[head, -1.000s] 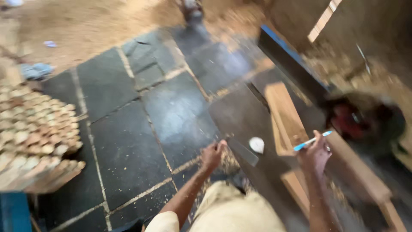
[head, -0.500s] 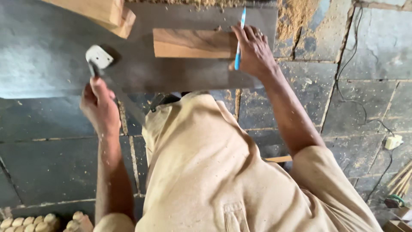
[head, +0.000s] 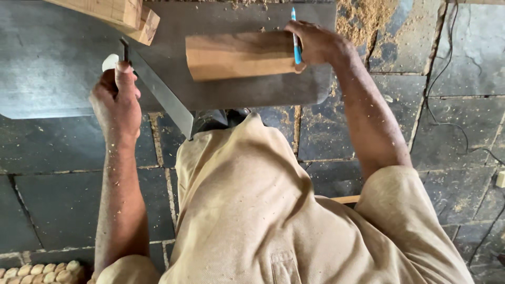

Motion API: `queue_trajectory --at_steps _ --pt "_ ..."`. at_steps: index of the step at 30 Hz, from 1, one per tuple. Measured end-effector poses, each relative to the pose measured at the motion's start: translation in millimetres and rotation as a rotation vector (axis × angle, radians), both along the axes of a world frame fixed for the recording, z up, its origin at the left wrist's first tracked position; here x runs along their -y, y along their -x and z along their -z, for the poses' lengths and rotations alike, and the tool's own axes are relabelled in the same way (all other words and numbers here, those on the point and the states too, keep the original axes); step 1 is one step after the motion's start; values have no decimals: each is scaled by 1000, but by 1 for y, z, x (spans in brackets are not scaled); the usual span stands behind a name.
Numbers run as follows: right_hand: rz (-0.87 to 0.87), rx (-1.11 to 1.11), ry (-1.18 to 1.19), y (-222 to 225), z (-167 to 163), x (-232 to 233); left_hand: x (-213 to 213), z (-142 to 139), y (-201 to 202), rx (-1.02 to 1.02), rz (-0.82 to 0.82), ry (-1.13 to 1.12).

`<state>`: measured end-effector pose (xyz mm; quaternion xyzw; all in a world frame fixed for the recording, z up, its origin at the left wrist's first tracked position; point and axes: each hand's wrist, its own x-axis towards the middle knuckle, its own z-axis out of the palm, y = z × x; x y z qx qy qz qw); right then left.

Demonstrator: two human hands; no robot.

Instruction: The person uses a try square and a blue marker to draw straight lines on several small wooden blocks placed on a metal workbench. They repeatedly position the square, draw lines, and move the blocks aside. The person then walks to a cabinet, opens it, and places the marked blocks inside.

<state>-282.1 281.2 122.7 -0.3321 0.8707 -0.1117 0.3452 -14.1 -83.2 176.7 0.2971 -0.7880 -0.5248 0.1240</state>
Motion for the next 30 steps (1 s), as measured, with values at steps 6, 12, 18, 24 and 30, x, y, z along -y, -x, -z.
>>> queue_trajectory --at_steps 6,12,18,24,30 --pt "-82 169 -216 9 -15 0 -3 10 18 156 138 231" --pt "-35 125 -128 3 -31 11 -30 44 87 -44 451 749" --pt "-63 -69 98 -6 -20 14 -77 59 164 109 725 759" --pt "15 41 37 -3 -5 2 -102 69 146 183 746 588" --pt "254 228 -4 2 -21 2 -107 63 134 130 677 554"
